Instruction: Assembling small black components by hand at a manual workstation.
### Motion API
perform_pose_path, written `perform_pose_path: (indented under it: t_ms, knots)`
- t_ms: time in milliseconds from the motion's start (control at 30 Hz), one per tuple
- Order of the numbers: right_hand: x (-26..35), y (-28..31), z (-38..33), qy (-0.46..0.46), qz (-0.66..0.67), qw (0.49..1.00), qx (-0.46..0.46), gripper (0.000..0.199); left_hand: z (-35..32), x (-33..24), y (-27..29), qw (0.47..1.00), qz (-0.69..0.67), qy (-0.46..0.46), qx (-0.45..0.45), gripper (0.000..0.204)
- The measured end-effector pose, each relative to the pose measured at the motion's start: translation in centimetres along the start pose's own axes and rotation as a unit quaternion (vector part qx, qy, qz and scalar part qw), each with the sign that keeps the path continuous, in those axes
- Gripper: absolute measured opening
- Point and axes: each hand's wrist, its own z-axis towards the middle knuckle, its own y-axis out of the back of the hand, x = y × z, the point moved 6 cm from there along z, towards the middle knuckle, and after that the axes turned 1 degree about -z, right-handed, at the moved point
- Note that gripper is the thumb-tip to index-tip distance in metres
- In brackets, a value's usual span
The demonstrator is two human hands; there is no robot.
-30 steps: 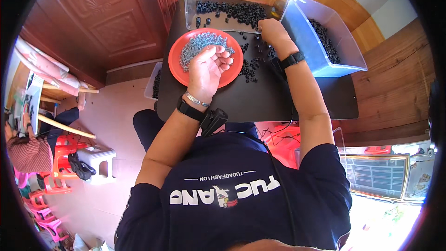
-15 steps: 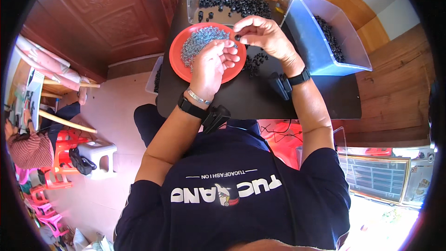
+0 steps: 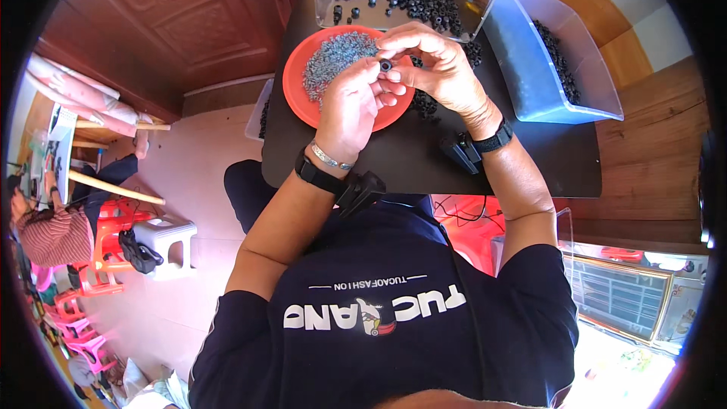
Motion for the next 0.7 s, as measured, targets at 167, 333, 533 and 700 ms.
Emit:
perform_pose_path:
  t_ms: [167, 333, 533, 700]
  knots:
    - [0.2, 0.0, 0.0, 0.024, -0.102, 0.994, 0.022, 0.028, 0.0, 0.1, 0.2, 1.000, -0.030, -0.004, -0.004, 0.019]
    - [-0.1, 0.1, -0.1, 0.041, -0.114, 0.992, 0.018, 0.027, -0.4, -0.3, -0.6, 1.000, -0.018, -0.005, 0.006, 0.020]
    - [0.5, -0.2, -0.2, 0.050, -0.175, 0.983, 0.004, 0.028, -0.4, -0.3, -0.5, 1.000, -0.005, -0.007, -0.002, 0.019]
    - [1.4, -0.5, -0.3, 0.097, -0.290, 0.952, -0.005, 0.030, -0.3, 0.0, 0.0, 1.000, 0.009, -0.013, -0.002, 0.017]
